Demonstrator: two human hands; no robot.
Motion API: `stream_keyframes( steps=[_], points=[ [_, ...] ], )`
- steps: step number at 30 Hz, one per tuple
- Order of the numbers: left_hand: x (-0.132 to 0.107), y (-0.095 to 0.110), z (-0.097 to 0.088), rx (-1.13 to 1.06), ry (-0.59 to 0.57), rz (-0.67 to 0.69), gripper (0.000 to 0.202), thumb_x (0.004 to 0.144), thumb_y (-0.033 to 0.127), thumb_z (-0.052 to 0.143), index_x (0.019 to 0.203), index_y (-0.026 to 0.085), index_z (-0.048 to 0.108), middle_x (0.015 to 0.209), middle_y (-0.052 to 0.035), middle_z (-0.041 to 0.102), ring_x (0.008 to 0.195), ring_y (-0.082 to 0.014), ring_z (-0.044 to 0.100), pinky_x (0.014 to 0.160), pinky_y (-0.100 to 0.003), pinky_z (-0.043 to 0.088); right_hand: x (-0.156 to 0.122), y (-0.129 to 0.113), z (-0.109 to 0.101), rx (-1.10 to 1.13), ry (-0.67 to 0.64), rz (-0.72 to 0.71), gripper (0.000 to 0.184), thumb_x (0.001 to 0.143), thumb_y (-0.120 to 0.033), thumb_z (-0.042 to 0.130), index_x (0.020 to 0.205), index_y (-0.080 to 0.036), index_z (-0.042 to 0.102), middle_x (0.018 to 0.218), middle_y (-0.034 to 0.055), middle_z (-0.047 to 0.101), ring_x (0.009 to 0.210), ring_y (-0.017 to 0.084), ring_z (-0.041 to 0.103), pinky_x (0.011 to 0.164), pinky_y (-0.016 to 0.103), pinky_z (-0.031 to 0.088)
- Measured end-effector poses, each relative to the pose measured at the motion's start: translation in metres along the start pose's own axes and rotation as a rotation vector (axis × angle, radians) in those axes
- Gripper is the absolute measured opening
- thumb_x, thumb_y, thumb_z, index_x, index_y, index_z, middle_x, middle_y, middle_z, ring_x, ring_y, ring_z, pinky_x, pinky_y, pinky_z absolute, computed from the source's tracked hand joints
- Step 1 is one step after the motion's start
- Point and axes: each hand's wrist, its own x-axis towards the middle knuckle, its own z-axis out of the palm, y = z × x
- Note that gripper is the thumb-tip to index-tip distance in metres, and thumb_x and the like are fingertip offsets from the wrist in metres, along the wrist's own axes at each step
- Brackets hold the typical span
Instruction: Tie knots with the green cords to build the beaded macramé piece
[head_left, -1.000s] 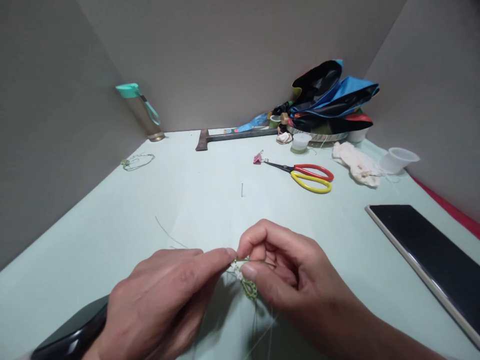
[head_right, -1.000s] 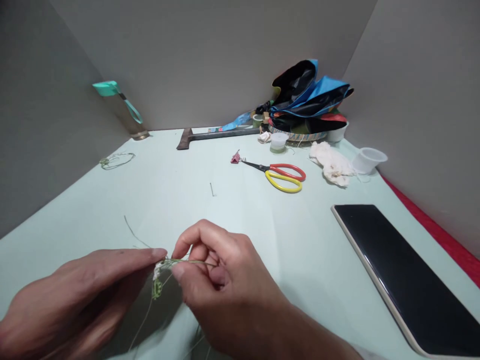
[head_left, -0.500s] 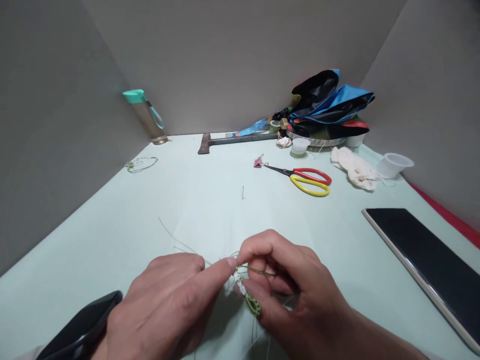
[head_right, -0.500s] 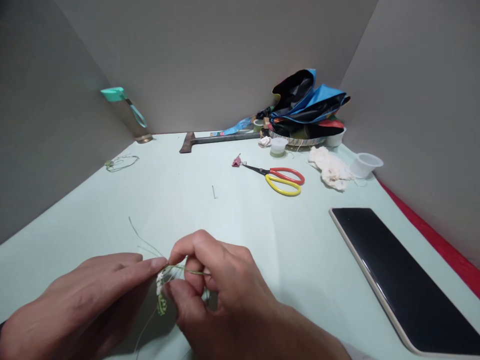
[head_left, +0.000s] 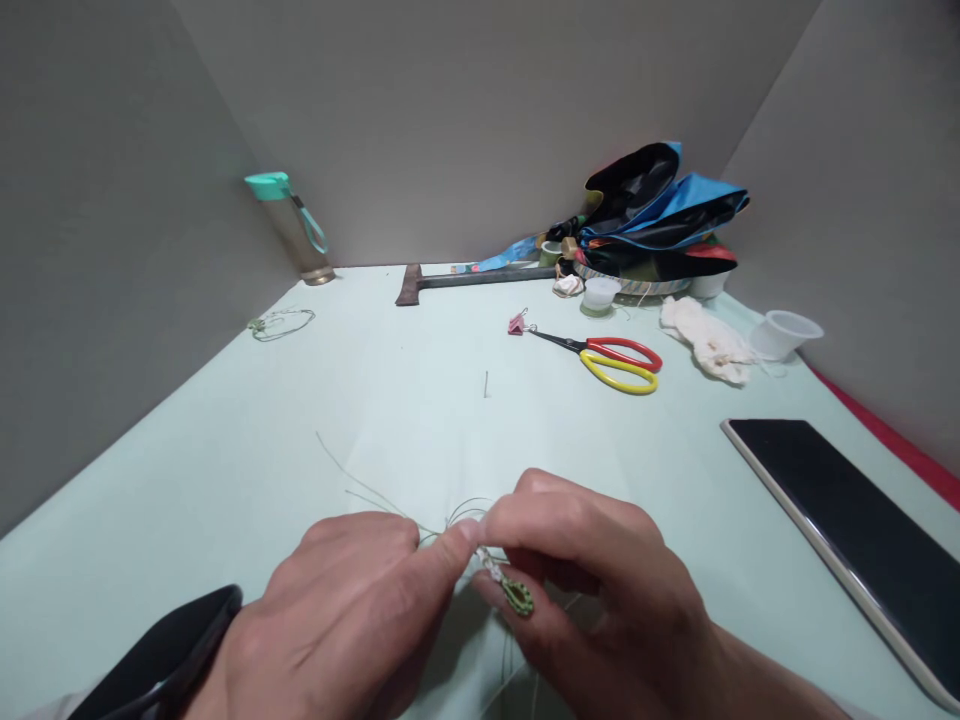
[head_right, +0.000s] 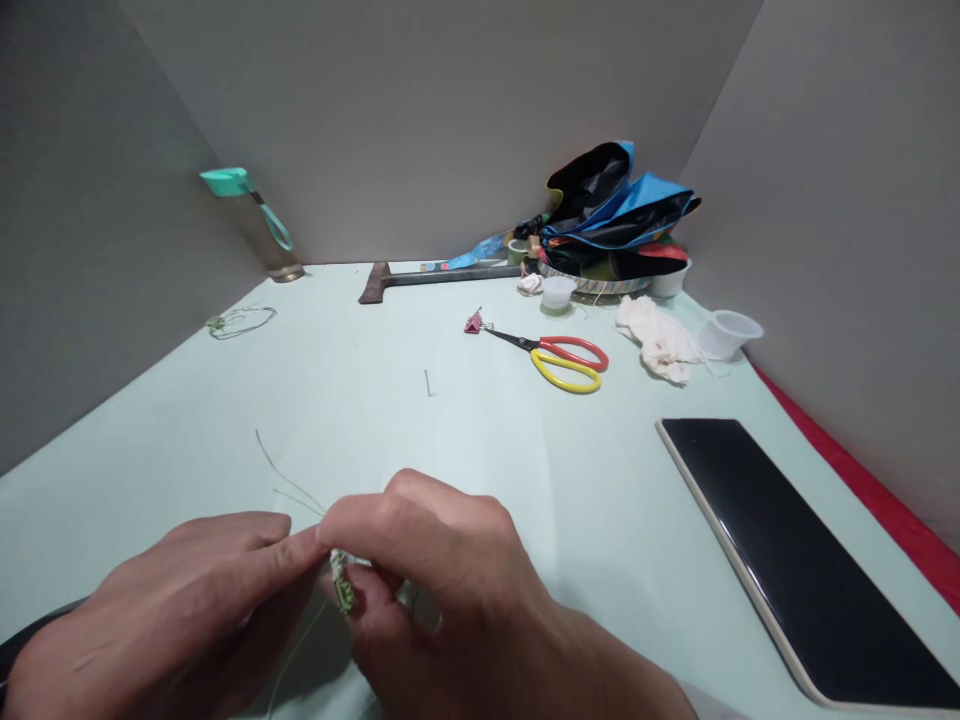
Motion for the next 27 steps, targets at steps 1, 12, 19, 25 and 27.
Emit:
stream_keyframes(
  steps=[1,12,19,25,27],
  points=[
    [0.002,0.002,0.002,0.057,-0.042,0.050,0.030,0.086,0.007,0.084,0.103,0.031,0.089,0.064,0.0029,0.070,0.058,-0.0200,0.064,0.064,-0.035,0.047,0.001,0.000,-0.001,0.005,-0.005,-0.014,0.030,0.105,-0.012,0.077,0.122,-0.036,0.079,0.086,-0.0030,0.067,0.068,0.015,0.058,0.060,0.031,0.045],
    [0.022,0.030,0.025,0.014,0.158,0.065,0.021,0.101,0.019,0.077,0.092,0.033,0.090,0.059,0.0030,0.073,0.047,-0.0154,0.059,0.050,-0.027,0.042,0.017,-0.008,-0.006,0.026,-0.071,0.282,0.015,0.105,-0.016,0.061,0.094,-0.026,0.060,0.064,-0.0105,0.042,0.053,0.010,0.034,0.050,0.027,0.030],
    [0.026,0.013,0.029,-0.367,0.158,-0.195,0.011,0.097,0.031,0.088,0.086,0.029,0.089,0.060,0.0103,0.025,0.054,-0.0124,0.022,0.049,-0.027,0.023,0.023,-0.004,-0.001,0.078,-0.036,0.370,0.015,0.099,-0.020,0.061,0.086,-0.025,0.061,0.059,-0.0114,0.038,0.050,0.010,0.031,0.046,0.028,0.023],
    [0.031,0.012,0.027,-0.643,0.053,-0.338,0.023,0.097,0.046,0.092,0.086,0.026,0.086,0.059,0.0106,0.026,0.053,-0.0111,0.022,0.046,-0.024,0.021,0.029,-0.008,-0.002,0.193,-0.021,0.516,0.012,0.094,-0.024,0.067,0.083,-0.025,0.062,0.061,-0.0100,0.040,0.052,0.010,0.030,0.047,0.027,0.022],
    [0.033,0.013,0.028,-0.716,0.021,-0.358,0.024,0.097,0.047,0.093,0.086,0.026,0.087,0.058,0.0112,0.026,0.052,-0.0101,0.020,0.045,-0.022,0.021,0.030,-0.008,-0.004,0.245,-0.020,0.540,0.012,0.095,-0.027,0.069,0.085,-0.025,0.063,0.063,-0.0093,0.041,0.055,0.011,0.032,0.049,0.027,0.025]
  ],
)
